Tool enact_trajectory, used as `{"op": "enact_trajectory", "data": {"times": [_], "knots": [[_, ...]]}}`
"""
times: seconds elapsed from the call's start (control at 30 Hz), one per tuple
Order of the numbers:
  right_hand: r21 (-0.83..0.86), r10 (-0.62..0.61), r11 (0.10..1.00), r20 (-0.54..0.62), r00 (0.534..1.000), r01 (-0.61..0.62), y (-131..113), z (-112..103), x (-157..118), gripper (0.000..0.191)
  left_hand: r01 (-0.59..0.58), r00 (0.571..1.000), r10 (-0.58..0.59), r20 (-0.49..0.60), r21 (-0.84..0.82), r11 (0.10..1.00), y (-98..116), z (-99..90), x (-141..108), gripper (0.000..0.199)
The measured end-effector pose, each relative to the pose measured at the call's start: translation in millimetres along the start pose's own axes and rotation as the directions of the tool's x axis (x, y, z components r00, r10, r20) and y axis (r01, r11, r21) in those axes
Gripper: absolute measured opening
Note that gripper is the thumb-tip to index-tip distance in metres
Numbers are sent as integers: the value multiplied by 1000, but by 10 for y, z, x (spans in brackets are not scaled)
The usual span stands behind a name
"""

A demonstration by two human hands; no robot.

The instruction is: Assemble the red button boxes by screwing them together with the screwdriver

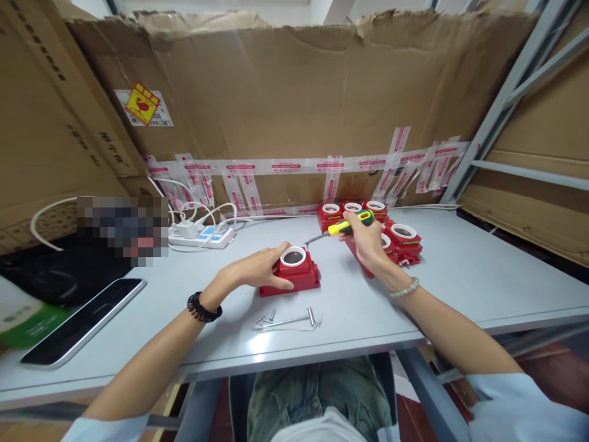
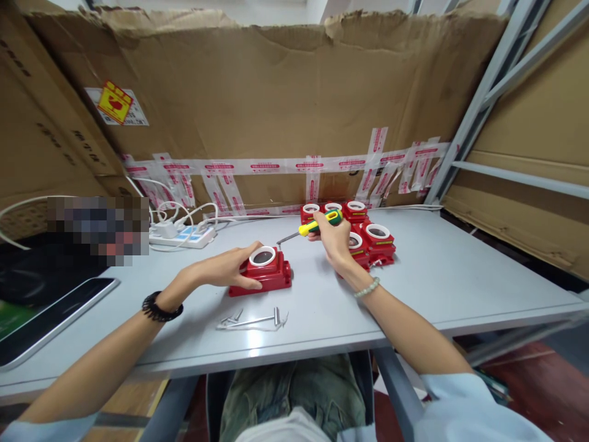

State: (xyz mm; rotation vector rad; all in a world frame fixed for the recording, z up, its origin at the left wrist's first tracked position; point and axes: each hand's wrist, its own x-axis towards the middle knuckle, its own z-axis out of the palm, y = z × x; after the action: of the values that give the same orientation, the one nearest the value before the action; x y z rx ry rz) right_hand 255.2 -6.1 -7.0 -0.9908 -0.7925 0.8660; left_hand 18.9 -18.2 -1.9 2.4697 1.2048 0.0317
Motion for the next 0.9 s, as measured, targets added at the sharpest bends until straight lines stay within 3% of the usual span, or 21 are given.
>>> {"op": "enact_trajectory", "data": {"times": [0.23,0.9], "knots": [[54,91,994,21,996,-92,85,51,-98,24,30,1000,-30,0,-24,999,-20,-7,-122,58],[81,105,991,6,994,-105,139,63,-132,25,71,997,-71,-2,-18,997,10,2,-137,59]]}}
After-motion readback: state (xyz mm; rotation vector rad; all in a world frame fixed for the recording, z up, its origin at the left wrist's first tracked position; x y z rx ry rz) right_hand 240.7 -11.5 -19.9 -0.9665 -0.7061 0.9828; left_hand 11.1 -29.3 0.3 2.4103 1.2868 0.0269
